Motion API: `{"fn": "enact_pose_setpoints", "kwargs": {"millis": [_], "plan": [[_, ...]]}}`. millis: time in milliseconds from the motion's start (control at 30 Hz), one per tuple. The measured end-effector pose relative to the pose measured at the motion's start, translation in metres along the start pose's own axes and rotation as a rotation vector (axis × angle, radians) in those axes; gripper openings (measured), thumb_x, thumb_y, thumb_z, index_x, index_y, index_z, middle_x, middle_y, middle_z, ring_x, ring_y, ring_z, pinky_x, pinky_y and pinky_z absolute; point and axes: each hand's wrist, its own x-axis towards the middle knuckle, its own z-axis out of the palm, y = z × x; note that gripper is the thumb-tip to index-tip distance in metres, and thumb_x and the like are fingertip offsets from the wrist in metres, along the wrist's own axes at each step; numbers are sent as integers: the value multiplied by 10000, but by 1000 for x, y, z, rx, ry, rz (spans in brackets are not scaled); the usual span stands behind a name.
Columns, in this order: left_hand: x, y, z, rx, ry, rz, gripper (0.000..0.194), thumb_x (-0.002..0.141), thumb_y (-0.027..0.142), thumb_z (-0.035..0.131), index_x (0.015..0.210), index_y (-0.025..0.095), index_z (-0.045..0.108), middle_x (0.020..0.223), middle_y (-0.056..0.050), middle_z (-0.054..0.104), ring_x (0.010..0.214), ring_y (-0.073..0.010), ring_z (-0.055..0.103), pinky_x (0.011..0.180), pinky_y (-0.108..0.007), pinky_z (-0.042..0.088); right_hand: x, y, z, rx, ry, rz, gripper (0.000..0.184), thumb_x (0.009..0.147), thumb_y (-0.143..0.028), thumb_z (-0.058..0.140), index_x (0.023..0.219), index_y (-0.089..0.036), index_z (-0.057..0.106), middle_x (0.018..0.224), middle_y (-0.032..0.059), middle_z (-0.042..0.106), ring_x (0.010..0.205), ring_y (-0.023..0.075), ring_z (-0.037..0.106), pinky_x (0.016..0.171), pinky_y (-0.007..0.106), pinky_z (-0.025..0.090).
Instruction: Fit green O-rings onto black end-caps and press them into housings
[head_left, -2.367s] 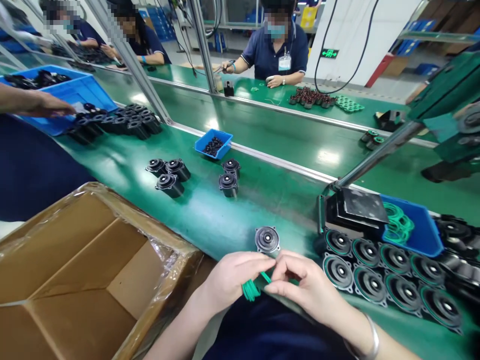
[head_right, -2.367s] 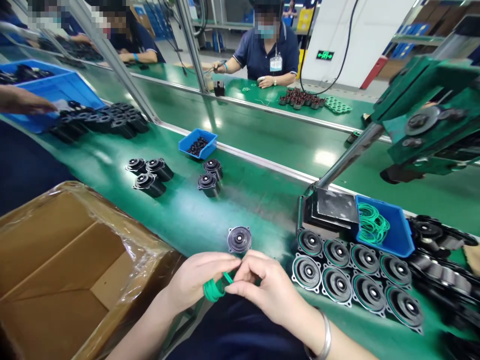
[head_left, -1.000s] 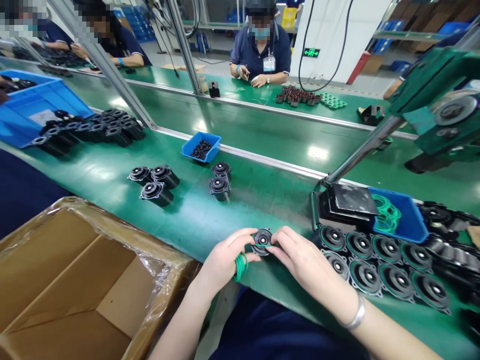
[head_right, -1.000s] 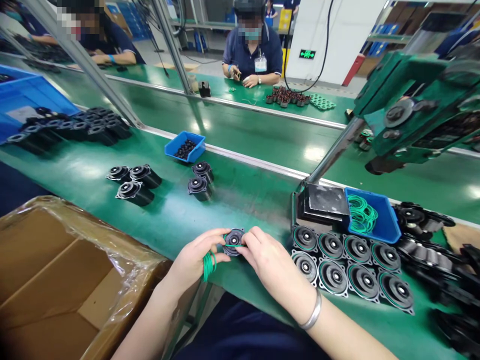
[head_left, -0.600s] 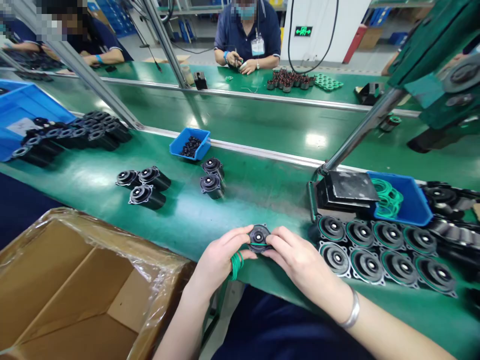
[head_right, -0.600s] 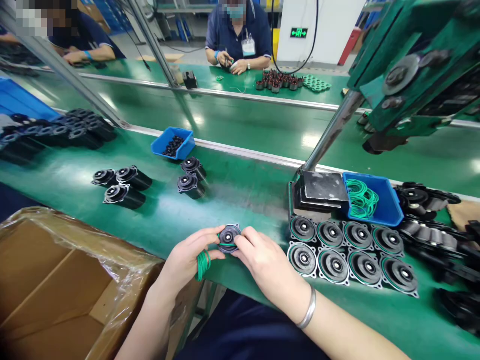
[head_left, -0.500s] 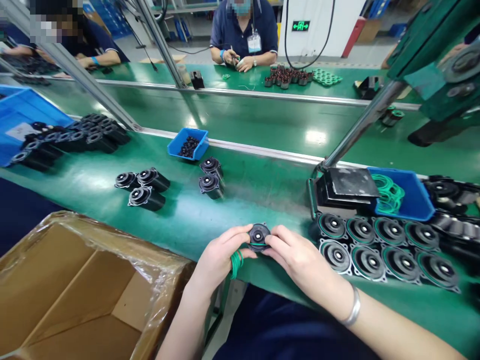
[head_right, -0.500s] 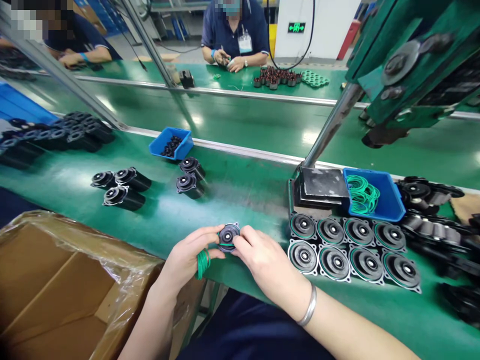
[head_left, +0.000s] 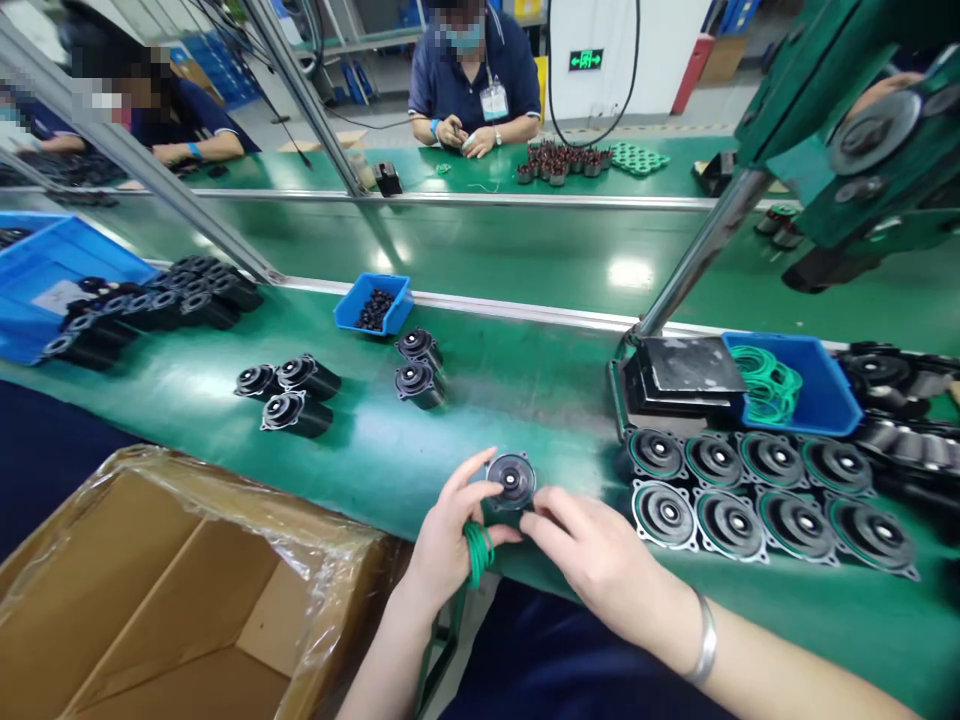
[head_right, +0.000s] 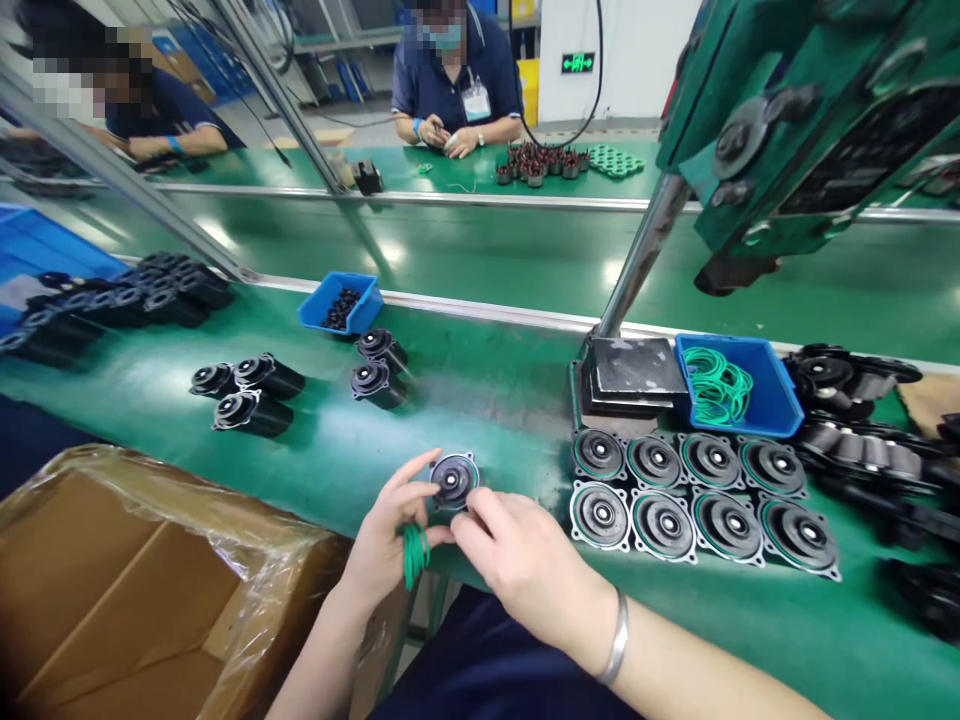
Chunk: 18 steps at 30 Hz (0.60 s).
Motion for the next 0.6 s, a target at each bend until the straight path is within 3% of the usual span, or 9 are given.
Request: {"fn": "enact_pose_setpoints", "kwargs": {"millis": [100, 167, 267, 433, 500, 533, 600], "plan": [[19, 3, 7, 80, -39, 24, 565, 808, 351, 770, 1297, 241, 510, 1362, -147, 573, 1118, -267, 671, 952, -440, 581, -14, 2, -16, 19, 109, 23, 184, 987, -96, 419, 1021, -148, 591, 942, 92, 613, 797, 167, 580, 694, 274, 494], [39, 4, 17, 101, -125, 82, 587, 801, 330, 777, 1306, 238, 494, 1332, -130, 595, 1261, -284, 589, 1030, -452, 536, -23, 5, -25, 27, 144, 15, 165, 977, -93, 440, 1016, -152, 588, 935, 90, 624, 788, 161, 588, 685, 262, 498], [77, 4, 39, 115, -228, 137, 611, 785, 293, 793, 1308, 223, 485, 1373, -136, 572, 1243, -275, 607, 1013, -428, 552, -34, 8, -31, 22, 148, -12, 172, 975, -99, 437, 987, -156, 599, 900, 80, 643, 736, 150, 592, 665, 256, 510], [130, 8, 69, 181, -260, 204, 631, 772, 293, 806, 1311, 199, 493, 1369, -128, 586, 1223, -266, 624, 1008, -396, 554, -50, 17, -28, -71, 233, -58, 264, 1005, -130, 369, 1008, -172, 630, 950, 79, 703, 857, 160, 684, 765, 245, 551], [137, 8, 61, 229, -214, 208, 680, 770, 334, 805, 1354, 230, 470, 1414, -115, 557, 1251, -257, 605, 1033, -382, 538, -59, 27, -25, -133, 279, -82, 290, 1015, -151, 356, 1008, -188, 644, 953, 65, 725, 859, 155, 710, 765, 229, 557], [136, 8, 52, 270, -138, 196, 709, 773, 345, 802, 1379, 239, 450, 1437, -116, 537, 1284, -258, 578, 1063, -386, 514, -64, 33, -24, -161, 290, -99, 294, 1019, -165, 357, 1010, -195, 650, 952, 60, 733, 845, 151, 720, 752, 220, 559], [130, 3, 23, 400, 139, 88, 743, 790, 338, 790, 1418, 216, 413, 1459, -146, 506, 1344, -280, 518, 1119, -415, 457, -70, 44, -22, -189, 273, -139, 288, 1024, -206, 373, 1022, -207, 660, 953, 54, 742, 821, 146, 734, 723, 203, 564]]}}
